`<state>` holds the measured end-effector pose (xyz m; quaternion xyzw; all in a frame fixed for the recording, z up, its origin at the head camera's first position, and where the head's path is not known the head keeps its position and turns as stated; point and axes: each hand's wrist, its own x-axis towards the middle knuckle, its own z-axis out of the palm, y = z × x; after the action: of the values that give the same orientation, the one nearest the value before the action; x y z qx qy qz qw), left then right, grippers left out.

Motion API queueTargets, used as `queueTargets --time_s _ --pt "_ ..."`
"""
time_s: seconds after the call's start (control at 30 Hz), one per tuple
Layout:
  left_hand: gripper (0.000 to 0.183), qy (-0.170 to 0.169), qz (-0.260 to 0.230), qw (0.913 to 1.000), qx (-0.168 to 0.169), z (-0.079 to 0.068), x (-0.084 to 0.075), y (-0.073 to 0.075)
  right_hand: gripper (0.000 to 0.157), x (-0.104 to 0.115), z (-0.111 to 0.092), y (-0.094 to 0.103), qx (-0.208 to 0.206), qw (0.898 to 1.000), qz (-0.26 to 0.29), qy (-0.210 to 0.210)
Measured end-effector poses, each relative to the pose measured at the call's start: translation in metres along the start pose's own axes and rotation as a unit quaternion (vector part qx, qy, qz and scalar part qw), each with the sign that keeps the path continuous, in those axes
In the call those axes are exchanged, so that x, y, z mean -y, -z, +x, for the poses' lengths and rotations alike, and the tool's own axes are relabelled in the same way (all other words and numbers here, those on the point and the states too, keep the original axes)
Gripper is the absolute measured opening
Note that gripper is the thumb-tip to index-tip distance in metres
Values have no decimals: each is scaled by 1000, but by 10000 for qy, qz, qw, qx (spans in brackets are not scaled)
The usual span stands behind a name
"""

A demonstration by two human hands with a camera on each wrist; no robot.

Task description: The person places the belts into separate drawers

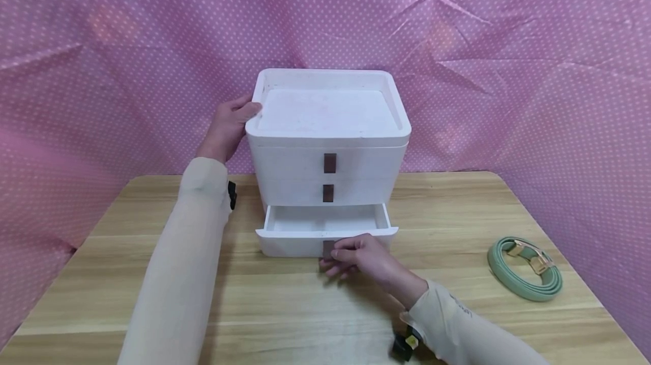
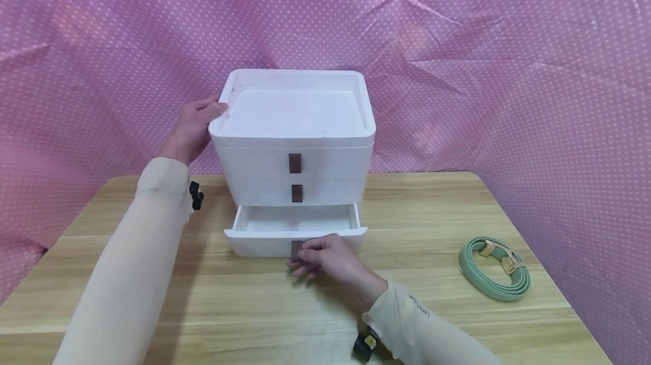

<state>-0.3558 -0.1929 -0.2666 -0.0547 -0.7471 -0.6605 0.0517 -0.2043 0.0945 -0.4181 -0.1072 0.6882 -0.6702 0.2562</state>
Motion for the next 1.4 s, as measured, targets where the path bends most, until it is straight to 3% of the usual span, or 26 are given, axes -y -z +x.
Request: queueTargets --time_s 1.4 --pt "60 262 -88 9996 -60 -1 -2 -2 20 -5 -5 -2 52 10000 8 69"
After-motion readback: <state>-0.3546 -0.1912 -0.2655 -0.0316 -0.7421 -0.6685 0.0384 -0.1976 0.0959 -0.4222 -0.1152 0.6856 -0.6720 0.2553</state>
